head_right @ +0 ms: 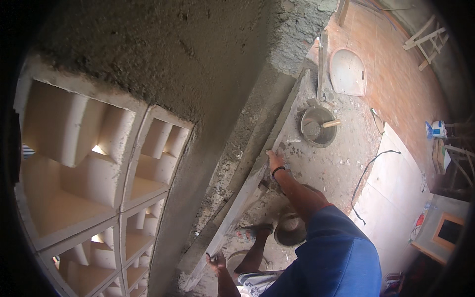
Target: The person scoops wet cement from a bucket using a trowel and applies it to a wall featuring decorative lattice blocks. They use a long straightedge to level the applied cement and a wooden float to smooth the surface, working methodically along the wall.
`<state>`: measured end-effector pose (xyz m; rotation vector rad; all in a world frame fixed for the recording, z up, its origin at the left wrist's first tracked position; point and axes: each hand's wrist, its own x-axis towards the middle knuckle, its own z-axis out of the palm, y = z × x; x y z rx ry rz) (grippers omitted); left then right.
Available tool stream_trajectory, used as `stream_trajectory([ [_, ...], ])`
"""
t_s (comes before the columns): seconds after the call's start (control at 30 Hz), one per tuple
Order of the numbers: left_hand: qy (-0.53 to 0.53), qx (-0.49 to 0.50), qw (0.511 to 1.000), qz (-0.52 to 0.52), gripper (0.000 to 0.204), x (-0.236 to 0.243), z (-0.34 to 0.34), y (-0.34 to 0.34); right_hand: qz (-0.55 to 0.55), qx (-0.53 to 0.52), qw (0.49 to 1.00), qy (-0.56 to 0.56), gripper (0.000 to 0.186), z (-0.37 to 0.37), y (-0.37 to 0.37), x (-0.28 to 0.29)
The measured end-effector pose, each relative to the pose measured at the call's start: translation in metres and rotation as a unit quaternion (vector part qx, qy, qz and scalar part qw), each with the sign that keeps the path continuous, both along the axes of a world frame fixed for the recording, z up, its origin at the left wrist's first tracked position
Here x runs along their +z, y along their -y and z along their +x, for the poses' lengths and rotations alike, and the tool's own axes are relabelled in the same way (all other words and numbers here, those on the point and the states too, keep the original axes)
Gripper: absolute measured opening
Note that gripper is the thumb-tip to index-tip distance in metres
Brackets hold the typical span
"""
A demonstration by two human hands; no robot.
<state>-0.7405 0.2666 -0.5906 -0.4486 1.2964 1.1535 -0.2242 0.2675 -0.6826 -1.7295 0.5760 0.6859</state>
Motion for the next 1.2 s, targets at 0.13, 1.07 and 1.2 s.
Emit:
stream_trajectory([
  [0.13,-0.009,-0.055,0.994,0.099,0.037,0.067,-0.001,-0.024,0.157,0.021,0.984,-0.084,0.059,0.013,-0.05,0.06],
  [1.07,-0.034,-0.099,0.977,0.184,0.036,0.031,0.044,-0.161,0.271,0.089,0.95,-0.124,0.075,0.071,-0.208,0.027],
  [1.2,-0.028,-0.116,0.969,0.217,0.036,0.065,0.055,-0.162,0.263,0.111,0.954,-0.094,0.074,0.081,-0.207,0.077],
])
